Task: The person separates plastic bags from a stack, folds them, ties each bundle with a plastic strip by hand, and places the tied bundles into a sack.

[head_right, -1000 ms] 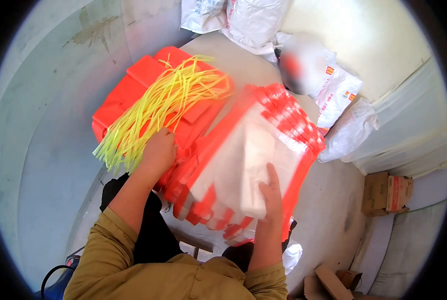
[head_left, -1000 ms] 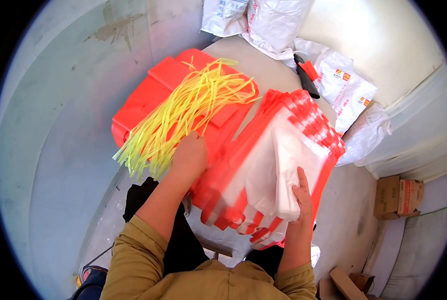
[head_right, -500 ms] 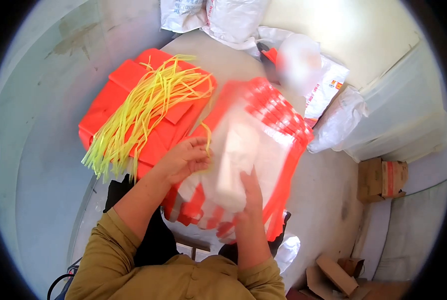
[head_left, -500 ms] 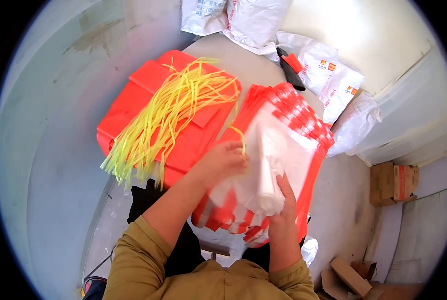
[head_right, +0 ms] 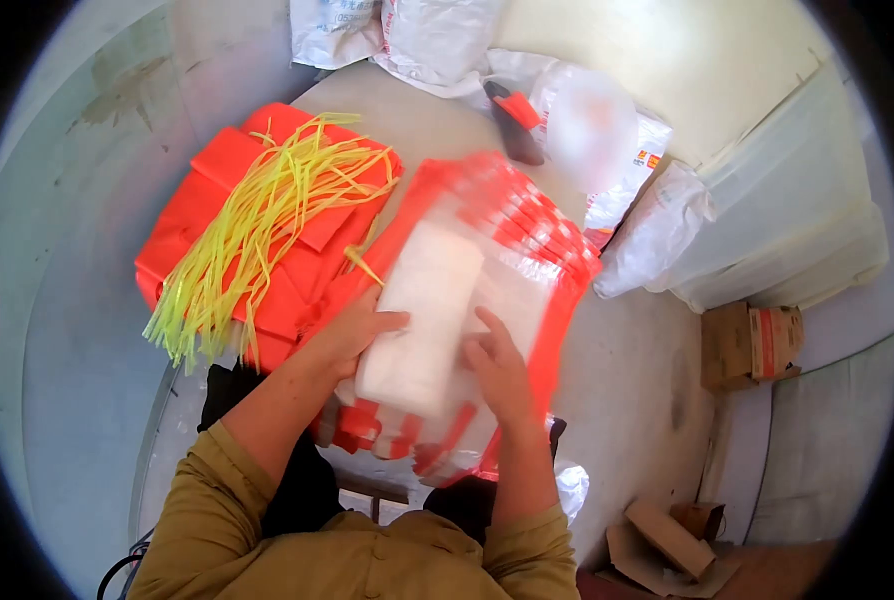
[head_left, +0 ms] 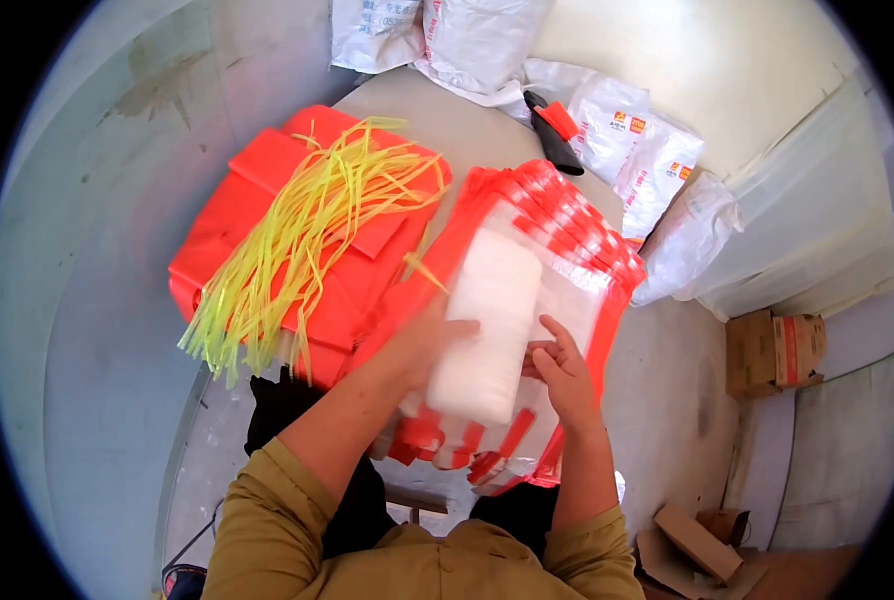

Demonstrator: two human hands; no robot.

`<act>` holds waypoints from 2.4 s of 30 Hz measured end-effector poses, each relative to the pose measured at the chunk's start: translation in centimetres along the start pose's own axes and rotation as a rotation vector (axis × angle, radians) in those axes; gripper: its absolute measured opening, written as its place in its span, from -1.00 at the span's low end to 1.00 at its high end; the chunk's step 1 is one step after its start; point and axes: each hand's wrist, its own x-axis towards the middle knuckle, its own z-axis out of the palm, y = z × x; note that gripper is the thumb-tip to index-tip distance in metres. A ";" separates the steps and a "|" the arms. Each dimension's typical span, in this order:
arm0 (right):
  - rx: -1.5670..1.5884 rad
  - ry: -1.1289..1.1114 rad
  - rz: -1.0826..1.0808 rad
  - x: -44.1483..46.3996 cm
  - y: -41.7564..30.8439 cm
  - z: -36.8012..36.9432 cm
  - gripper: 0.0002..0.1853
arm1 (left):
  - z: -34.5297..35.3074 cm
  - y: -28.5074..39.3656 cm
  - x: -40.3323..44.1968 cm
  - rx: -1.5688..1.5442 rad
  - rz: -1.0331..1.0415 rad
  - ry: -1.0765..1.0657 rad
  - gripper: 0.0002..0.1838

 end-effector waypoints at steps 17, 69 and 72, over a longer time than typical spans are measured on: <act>-1.079 0.575 -0.351 0.2 -0.7 -4.6 -0.84 | -1.5 -2.7 1.8 0.352 0.325 0.159 -0.39; -0.393 0.210 -0.632 3.4 -2.6 7.5 -0.84 | 0.3 0.8 -0.9 1.147 1.039 0.197 -0.82; -0.645 0.215 -0.824 3.4 -3.6 7.5 -0.83 | 0.0 0.6 -0.9 1.289 0.968 0.223 -0.89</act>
